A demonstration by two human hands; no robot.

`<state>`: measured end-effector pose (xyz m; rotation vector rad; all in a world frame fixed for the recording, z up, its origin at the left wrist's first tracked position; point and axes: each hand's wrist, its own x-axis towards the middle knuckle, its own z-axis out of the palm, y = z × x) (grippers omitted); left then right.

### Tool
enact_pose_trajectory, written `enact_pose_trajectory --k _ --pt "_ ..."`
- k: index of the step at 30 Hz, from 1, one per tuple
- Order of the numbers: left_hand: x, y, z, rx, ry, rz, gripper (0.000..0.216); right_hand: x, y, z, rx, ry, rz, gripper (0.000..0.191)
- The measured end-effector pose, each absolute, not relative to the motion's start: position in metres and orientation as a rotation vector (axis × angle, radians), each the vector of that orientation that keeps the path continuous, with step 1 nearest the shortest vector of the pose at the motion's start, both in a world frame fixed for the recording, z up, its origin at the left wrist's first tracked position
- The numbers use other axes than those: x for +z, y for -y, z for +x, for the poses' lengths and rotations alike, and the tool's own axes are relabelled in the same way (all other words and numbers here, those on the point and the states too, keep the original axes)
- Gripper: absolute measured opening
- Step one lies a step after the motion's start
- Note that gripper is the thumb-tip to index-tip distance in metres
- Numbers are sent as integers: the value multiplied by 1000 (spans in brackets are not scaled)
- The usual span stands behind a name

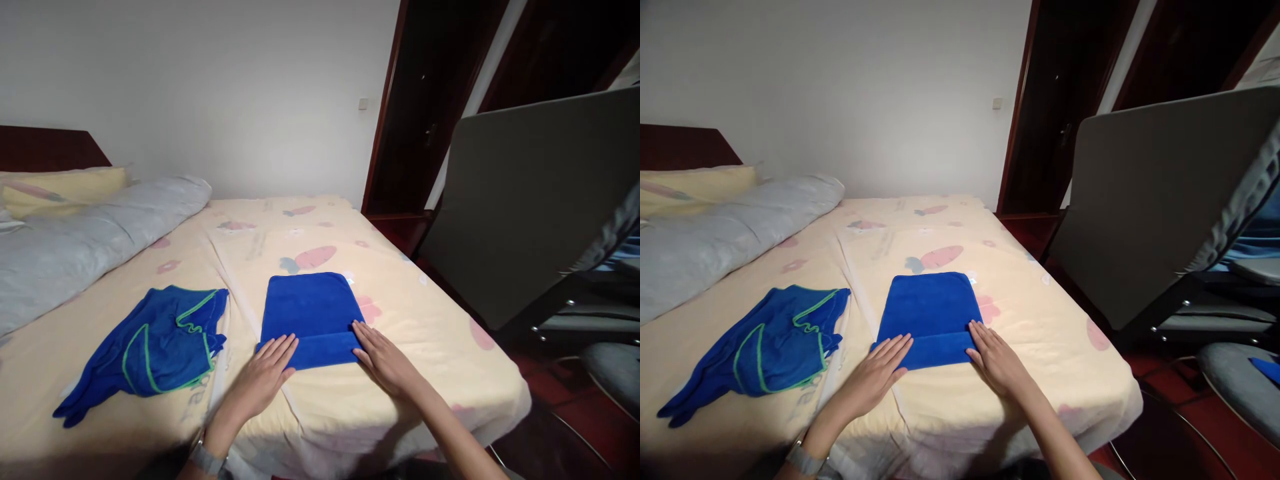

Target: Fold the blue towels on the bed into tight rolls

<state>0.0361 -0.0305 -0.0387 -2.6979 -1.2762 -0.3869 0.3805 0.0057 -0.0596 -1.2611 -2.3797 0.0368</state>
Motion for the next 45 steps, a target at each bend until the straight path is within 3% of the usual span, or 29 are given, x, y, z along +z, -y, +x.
enact_pose_trajectory --k 12,18,37,45 --pt "-20 20 50 -489 1170 -2686 62 -35 0 347 -22 2534 -988 63" --pt "-24 11 66 -435 1093 -2789 55 -47 -4 320 -32 2571 -905 59" --pt "-35 24 29 -533 888 -2605 45 -46 2 379 -85 2554 -987 52" --pt "-20 17 74 -414 904 -2624 58 -50 -10 321 -132 2628 -785 57"
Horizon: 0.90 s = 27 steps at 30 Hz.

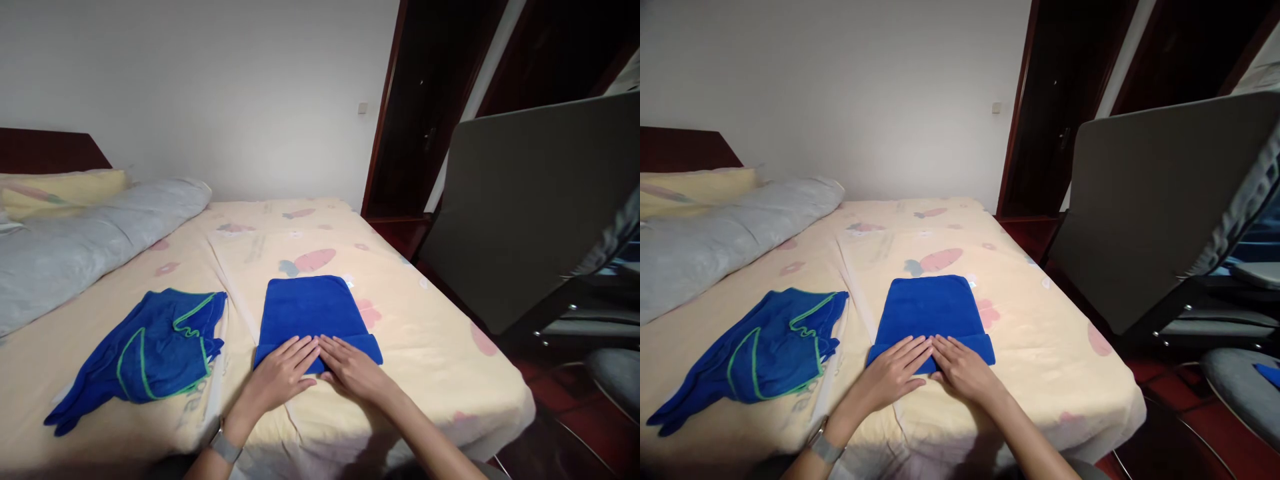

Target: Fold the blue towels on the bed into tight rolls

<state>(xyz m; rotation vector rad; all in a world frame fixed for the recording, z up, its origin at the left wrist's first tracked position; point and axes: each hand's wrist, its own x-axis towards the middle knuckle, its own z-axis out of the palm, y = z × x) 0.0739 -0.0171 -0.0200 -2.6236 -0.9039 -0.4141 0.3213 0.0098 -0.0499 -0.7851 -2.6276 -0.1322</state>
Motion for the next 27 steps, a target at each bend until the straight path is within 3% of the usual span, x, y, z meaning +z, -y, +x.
enact_pose_trajectory --k 6,16,27 --pt "-41 16 77 -367 956 -2619 51 -61 -9 317 -133 2615 -771 51" --pt "-45 20 31 -422 986 -2614 48 -55 -4 393 -66 2550 -988 60" --pt "-43 31 14 -466 1028 -2624 42 -36 5 410 244 2583 -1144 59"
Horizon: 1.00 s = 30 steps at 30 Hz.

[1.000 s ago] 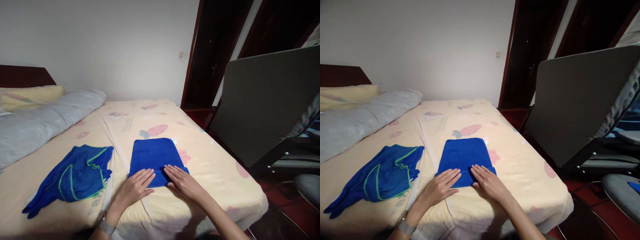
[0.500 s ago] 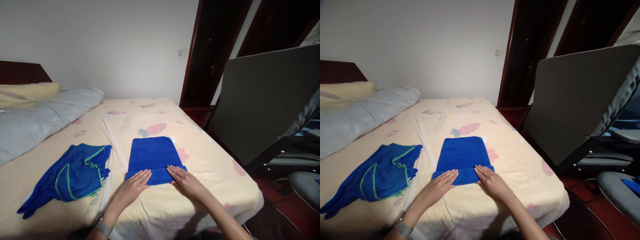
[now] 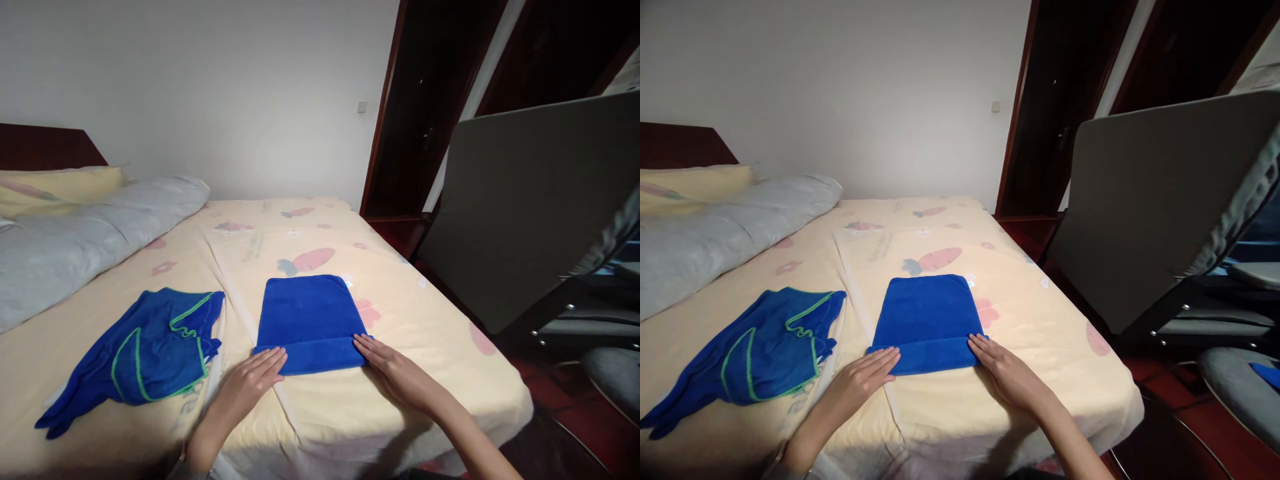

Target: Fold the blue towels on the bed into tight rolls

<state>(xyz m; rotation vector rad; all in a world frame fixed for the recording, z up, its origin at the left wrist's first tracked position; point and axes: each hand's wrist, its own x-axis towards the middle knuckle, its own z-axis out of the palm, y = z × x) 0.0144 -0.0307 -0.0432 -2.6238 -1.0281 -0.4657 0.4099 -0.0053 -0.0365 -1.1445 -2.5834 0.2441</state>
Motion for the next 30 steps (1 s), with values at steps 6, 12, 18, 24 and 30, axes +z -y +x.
enact_pose_trajectory --k 6,12,18,24,30 --pt "-32 35 -15 -578 1278 -2686 55 -20 8 408 290 2496 -1158 65" --pt "-26 33 -24 -631 1485 -2707 50 -32 1 407 374 2448 -1255 70" --pt "-28 27 -29 -821 1673 -2737 44 -29 -2 410 639 2285 -1263 66" --pt "-21 15 -24 -1110 1976 -2756 31 -22 -17 404 999 1880 -1238 43" --pt "-19 -6 -14 -1609 2321 -2511 39 -31 -49 393 865 1567 -1349 45"
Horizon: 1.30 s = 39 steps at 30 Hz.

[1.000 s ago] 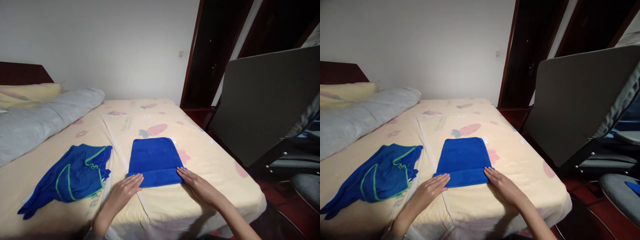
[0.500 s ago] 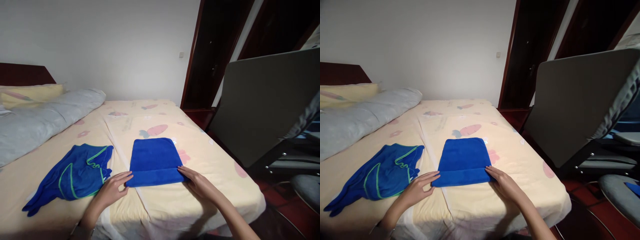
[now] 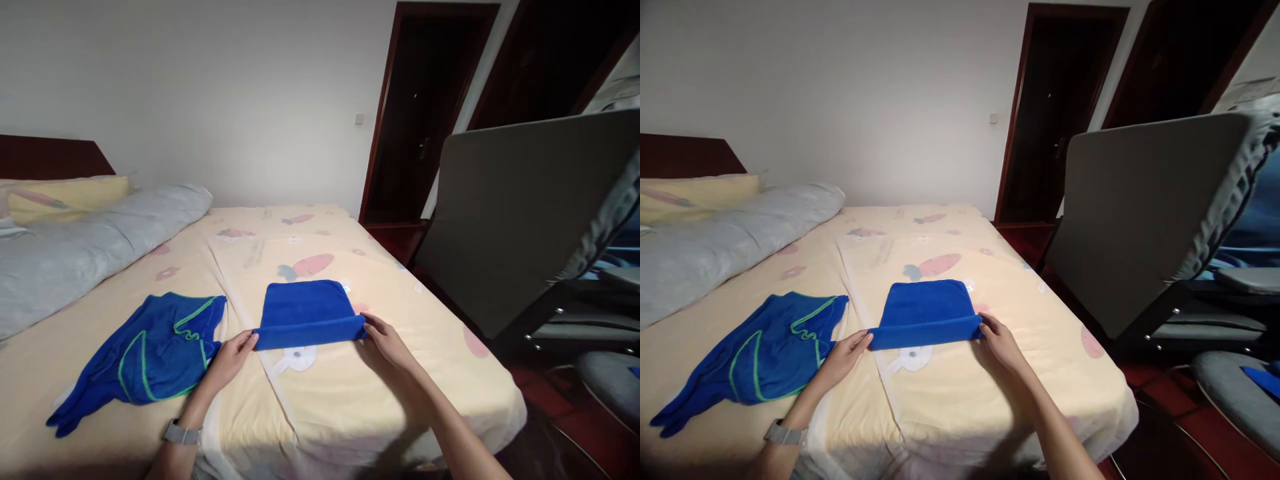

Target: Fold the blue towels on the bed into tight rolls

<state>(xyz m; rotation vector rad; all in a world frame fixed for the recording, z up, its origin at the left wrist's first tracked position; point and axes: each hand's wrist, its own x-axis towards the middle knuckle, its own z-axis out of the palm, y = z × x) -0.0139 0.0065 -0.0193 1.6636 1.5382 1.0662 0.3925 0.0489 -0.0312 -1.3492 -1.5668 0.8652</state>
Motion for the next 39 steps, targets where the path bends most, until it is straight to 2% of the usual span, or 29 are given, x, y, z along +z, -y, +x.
enact_pose_trajectory --k 3,6,12,16,21,32,39 --pt "-22 -17 -12 1094 -1580 1601 45 -34 -58 389 802 1515 -1531 45" --pt "-29 -25 -12 1101 -1655 1517 51 -34 -60 387 791 1504 -1594 37" --pt "-40 -36 -9 1100 -1708 1448 45 -33 -62 386 803 1497 -1627 24" --pt "-41 -39 -6 1169 -1715 1424 46 -36 -63 387 856 1471 -1617 28" --pt "-39 -38 1 1226 -1650 1344 55 -44 -67 382 912 1393 -1552 41" --pt "-26 -31 3 1336 -1533 1230 58 -47 -68 380 1014 1233 -1463 39" --pt "-28 -21 -2 1335 -1569 1276 55 -41 -53 394 966 1265 -1489 39"
